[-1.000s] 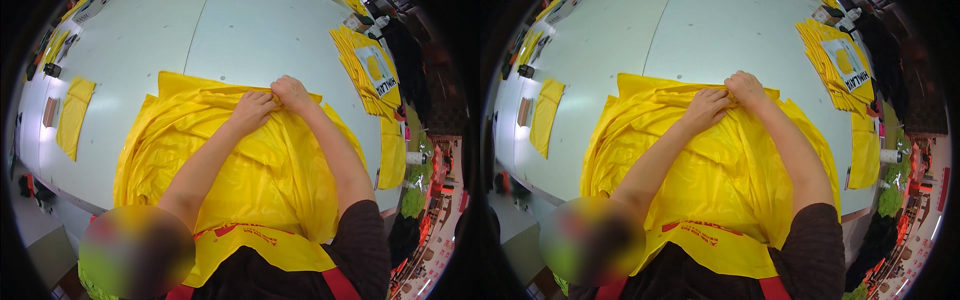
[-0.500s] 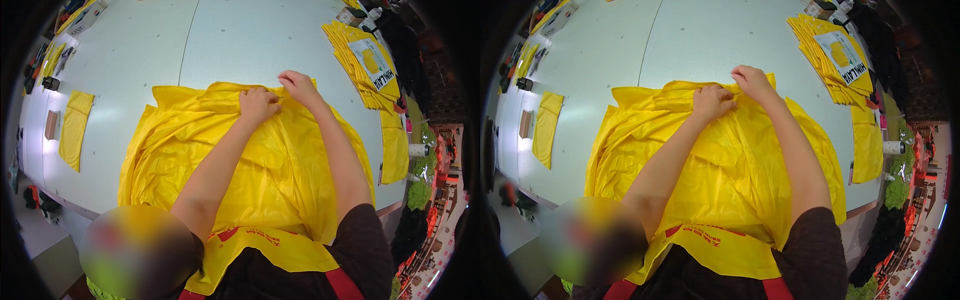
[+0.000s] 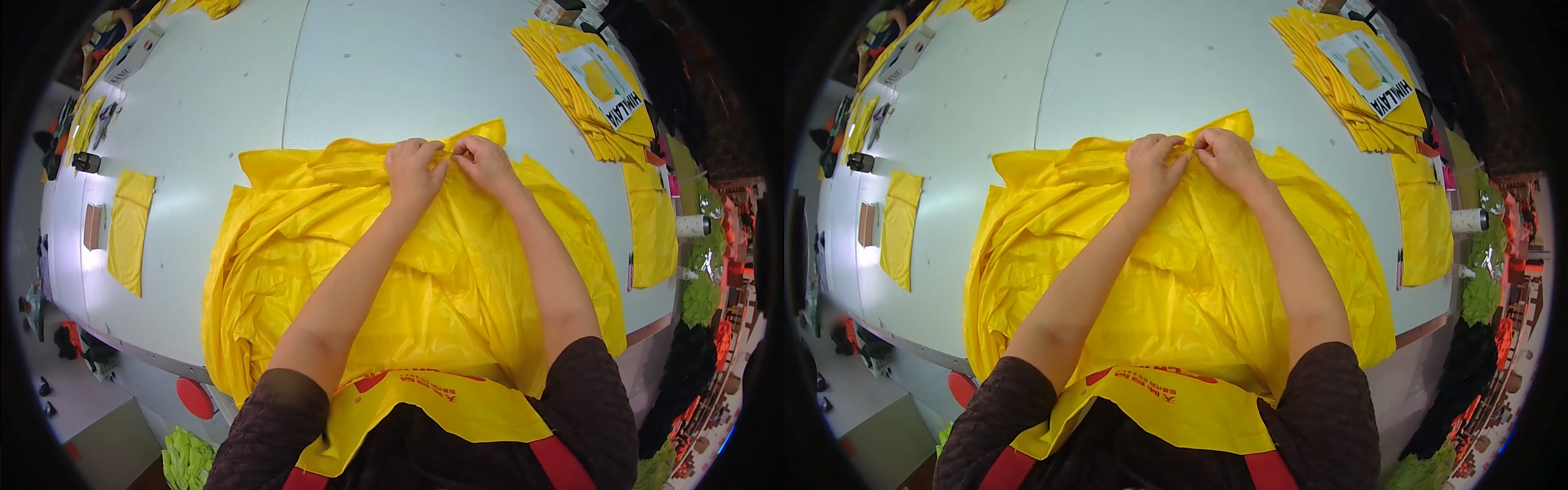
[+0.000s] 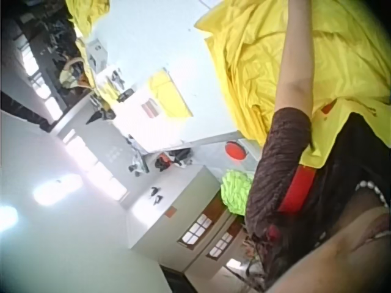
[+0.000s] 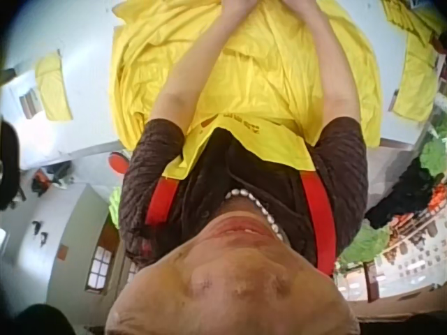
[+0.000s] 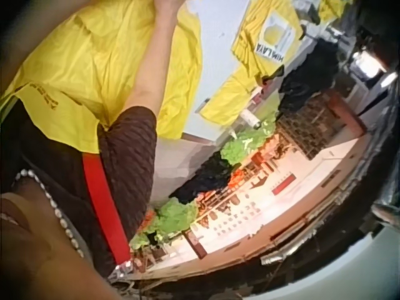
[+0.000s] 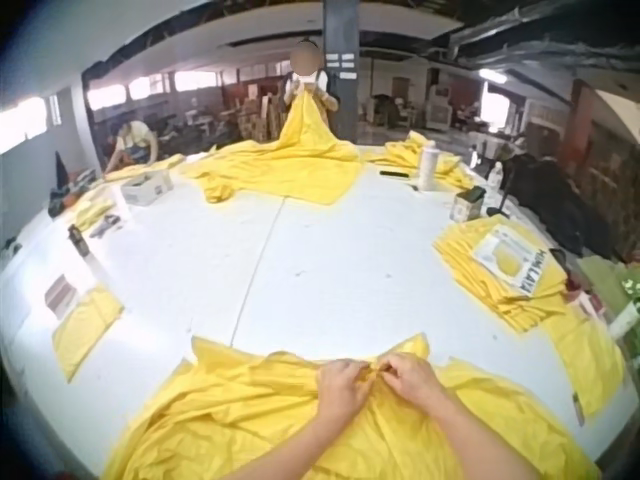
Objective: The person folds yellow fabric items on a large white table. They unfold, smooth, and fold each item into a compact rectangle, then place it into a white basket. The process is repeated for multiple items.
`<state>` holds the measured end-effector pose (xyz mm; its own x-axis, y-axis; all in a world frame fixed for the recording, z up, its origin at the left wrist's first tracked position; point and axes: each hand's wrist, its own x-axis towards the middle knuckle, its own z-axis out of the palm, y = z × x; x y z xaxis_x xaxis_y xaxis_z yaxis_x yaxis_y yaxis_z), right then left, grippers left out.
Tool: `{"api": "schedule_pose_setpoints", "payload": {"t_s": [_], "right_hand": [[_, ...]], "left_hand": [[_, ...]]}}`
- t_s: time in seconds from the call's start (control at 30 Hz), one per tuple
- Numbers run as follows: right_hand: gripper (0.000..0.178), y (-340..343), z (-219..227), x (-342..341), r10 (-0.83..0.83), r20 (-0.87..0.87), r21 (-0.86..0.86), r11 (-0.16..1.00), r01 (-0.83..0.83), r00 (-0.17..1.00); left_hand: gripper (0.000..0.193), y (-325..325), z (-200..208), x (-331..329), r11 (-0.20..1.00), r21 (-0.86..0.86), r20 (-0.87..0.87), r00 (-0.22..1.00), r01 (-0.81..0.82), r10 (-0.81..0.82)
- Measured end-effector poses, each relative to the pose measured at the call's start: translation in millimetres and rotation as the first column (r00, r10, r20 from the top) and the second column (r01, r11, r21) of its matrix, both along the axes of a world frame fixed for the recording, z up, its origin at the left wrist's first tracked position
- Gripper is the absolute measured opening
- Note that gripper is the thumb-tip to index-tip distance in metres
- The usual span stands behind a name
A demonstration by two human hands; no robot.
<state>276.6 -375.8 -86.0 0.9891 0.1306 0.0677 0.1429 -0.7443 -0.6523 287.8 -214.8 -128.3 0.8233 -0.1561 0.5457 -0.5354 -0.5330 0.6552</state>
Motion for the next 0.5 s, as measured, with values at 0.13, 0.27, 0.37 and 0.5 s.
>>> {"api": "schedule_pose_setpoints", "payload": {"t_s": [0.13, 0.27, 0.37, 0.5], "right_hand": [[0.009, -7, -15, 1, 0.071, 0.081, -0.023, 0.997, -0.069, 0.994], [0.009, -8, -16, -3, 0.035, 0.080, 0.028, 0.999, -0.037, 0.996], [0.011, -1, -18, -6, -0.018, 0.159, 0.113, 0.994, 0.000, 0.987], [0.014, 8, -16, -8, -0.100, 0.039, 0.259, 0.962, 0.087, 0.994]], "left_hand": [[0.017, -8, -1, 3, 0.996, 0.054, -0.055, 0.996, 0.073, -0.070], [0.019, -9, 6, 5, 0.988, 0.128, -0.193, 0.979, 0.091, -0.065], [0.020, -8, 12, 13, 0.991, -0.072, -0.561, 0.817, 0.109, -0.131], [0.022, -6, 12, 22, 0.990, -0.046, -0.643, 0.755, 0.131, -0.130]]}}
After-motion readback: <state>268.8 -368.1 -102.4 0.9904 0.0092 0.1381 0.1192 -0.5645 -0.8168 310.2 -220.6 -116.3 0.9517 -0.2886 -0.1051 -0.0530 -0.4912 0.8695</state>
